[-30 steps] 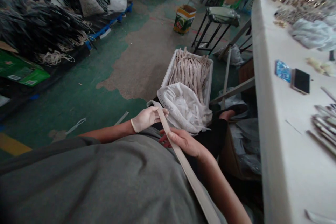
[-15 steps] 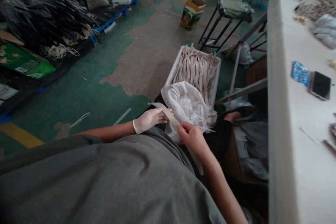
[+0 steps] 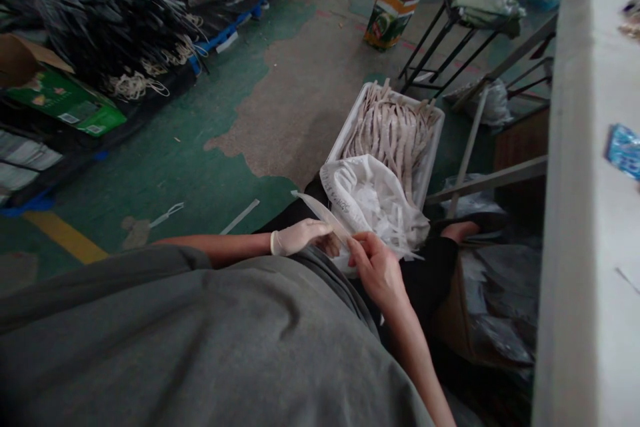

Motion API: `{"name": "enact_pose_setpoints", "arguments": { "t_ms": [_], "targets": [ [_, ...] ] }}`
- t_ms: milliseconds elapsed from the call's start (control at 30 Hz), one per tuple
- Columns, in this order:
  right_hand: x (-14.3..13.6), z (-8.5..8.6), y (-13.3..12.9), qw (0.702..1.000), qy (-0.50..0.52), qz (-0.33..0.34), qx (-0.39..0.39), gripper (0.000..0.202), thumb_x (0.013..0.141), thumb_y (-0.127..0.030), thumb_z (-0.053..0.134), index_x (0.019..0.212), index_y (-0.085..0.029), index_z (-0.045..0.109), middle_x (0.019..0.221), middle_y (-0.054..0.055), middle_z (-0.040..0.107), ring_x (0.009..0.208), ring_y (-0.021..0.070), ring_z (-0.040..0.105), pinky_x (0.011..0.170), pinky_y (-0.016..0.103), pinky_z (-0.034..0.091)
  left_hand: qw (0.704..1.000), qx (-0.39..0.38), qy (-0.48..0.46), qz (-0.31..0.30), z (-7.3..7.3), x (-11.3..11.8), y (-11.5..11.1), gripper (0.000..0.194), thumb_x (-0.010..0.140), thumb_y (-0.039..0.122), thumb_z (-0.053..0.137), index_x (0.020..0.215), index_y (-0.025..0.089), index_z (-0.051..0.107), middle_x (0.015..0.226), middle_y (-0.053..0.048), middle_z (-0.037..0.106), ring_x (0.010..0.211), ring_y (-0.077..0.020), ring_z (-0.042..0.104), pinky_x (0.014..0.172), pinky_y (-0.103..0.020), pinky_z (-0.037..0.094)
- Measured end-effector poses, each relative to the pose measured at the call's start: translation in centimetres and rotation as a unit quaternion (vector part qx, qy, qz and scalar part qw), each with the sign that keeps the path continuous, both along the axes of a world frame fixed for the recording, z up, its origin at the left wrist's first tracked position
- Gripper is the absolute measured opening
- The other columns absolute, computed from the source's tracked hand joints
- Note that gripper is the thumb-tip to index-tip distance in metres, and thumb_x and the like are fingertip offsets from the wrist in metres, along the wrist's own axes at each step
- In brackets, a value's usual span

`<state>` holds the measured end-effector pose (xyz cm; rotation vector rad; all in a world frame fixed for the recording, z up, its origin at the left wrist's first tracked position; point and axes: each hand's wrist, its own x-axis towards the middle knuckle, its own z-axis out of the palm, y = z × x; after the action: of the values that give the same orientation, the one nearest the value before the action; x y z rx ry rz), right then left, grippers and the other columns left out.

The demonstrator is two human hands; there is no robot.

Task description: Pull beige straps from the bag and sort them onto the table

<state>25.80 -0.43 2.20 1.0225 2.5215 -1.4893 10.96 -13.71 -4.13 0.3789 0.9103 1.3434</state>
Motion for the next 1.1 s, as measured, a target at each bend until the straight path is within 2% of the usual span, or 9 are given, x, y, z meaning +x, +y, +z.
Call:
{"name": "enact_pose_setpoints", "arguments": {
  "t_ms": [133, 267, 333, 433, 567, 700, 833, 933, 1100],
  "targets": [
    [-1.7, -1.3, -0.6, 0.997, 0.009, 0.022, -0.072, 0.044, 0.087, -0.058, 0.050, 0.078, -0.018, 0.065, 0.048, -0.002, 0.052, 0.044, 0.0129, 0.047, 0.045, 0.025, 0.037, 0.995, -0.031, -0.021, -0.091, 0.0, 0.9, 0.5, 0.045, 0.090, 0.050, 0.054, 0.073, 0.011, 0.068, 0.071, -0.010, 0.068, 0.066, -0.0184, 0.062, 0.077, -0.035, 0.050],
    [-2.4, -1.3, -0.9, 0.994, 0.020, -0.028, -0.107, 0.046, 0.079, -0.061, 0.059, 0.078, -0.016, 0.068, 0.045, -0.004, 0.048, 0.039, 0.0098, 0.038, 0.040, 0.024, 0.029, 0.988, -0.104, -0.040, -0.105, -0.1, 0.3, 0.3, 0.043, 0.088, 0.050, 0.058, 0.078, 0.011, 0.070, 0.073, -0.010, 0.069, 0.067, -0.0190, 0.064, 0.077, -0.035, 0.049],
    [-2.3, -1.4, -1.0, 0.991, 0.022, -0.049, -0.119, 0.048, 0.077, -0.063, 0.061, 0.082, -0.016, 0.069, 0.045, -0.004, 0.048, 0.038, 0.0091, 0.036, 0.038, 0.023, 0.027, 0.987, -0.119, -0.080, -0.066, -0.2, -0.3, 0.1, 0.043, 0.087, 0.053, 0.062, 0.089, 0.012, 0.072, 0.084, -0.011, 0.072, 0.078, -0.0206, 0.067, 0.081, -0.035, 0.050],
    [-2.1, -2.1, -1.2, 0.989, 0.018, -0.059, -0.133, 0.051, 0.075, -0.067, 0.063, 0.081, -0.016, 0.067, 0.044, -0.005, 0.047, 0.036, 0.0086, 0.033, 0.037, 0.023, 0.025, 0.976, -0.120, -0.162, 0.078, -0.5, -0.9, 0.1, 0.038, 0.090, 0.051, 0.061, 0.101, 0.016, 0.071, 0.098, -0.010, 0.074, 0.093, -0.0207, 0.068, 0.089, -0.034, 0.049],
    [-1.8, -2.2, -1.4, 0.989, 0.016, -0.036, -0.142, 0.056, 0.079, -0.068, 0.060, 0.098, -0.016, 0.066, 0.055, -0.001, 0.059, 0.040, 0.0110, 0.044, 0.040, 0.024, 0.037, 0.952, -0.143, -0.191, 0.190, -0.7, -1.2, 0.3, 0.029, 0.093, 0.041, 0.062, 0.105, 0.017, 0.071, 0.101, -0.010, 0.074, 0.091, -0.0189, 0.068, 0.092, -0.033, 0.049],
    [-0.6, -0.3, -1.1, 0.996, 0.012, 0.010, -0.087, 0.061, 0.086, -0.058, 0.057, 0.130, -0.017, 0.057, 0.066, 0.001, 0.067, 0.047, 0.0143, 0.054, 0.044, 0.026, 0.044, 0.937, -0.180, -0.190, 0.230, -0.1, -1.5, 0.3, 0.027, 0.094, 0.040, 0.062, 0.105, 0.017, 0.071, 0.098, -0.009, 0.073, 0.084, -0.0156, 0.068, 0.084, -0.029, 0.050],
    [-1.3, 0.8, -1.3, 0.998, 0.013, 0.054, 0.019, 0.051, 0.090, -0.047, 0.053, 0.130, -0.017, 0.060, 0.064, 0.002, 0.067, 0.054, 0.0171, 0.060, 0.052, 0.028, 0.046, 0.947, -0.179, -0.195, 0.184, 0.6, -0.9, 0.6, 0.023, 0.092, 0.037, 0.066, 0.093, 0.015, 0.071, 0.085, -0.006, 0.072, 0.076, -0.0149, 0.067, 0.074, -0.026, 0.050],
    [-2.5, 0.5, -1.5, 0.997, 0.020, 0.076, 0.003, 0.057, 0.090, -0.047, 0.051, 0.138, -0.016, 0.054, 0.070, 0.003, 0.071, 0.050, 0.0164, 0.060, 0.054, 0.030, 0.049, 0.947, -0.180, -0.184, 0.192, 1.1, -1.0, 0.9, 0.021, 0.093, 0.033, 0.064, 0.085, 0.014, 0.071, 0.080, -0.005, 0.070, 0.072, -0.0141, 0.065, 0.072, -0.025, 0.049],
    [-2.0, 0.4, -1.2, 0.998, 0.033, 0.056, -0.024, 0.065, 0.090, -0.052, 0.052, 0.144, -0.015, 0.047, 0.070, 0.002, 0.070, 0.047, 0.0152, 0.056, 0.051, 0.029, 0.048, 0.941, -0.175, -0.154, 0.244, 1.4, -1.6, 0.7, 0.021, 0.091, 0.036, 0.067, 0.094, 0.016, 0.073, 0.090, -0.005, 0.072, 0.079, -0.0131, 0.064, 0.082, -0.027, 0.048]
  ]
}}
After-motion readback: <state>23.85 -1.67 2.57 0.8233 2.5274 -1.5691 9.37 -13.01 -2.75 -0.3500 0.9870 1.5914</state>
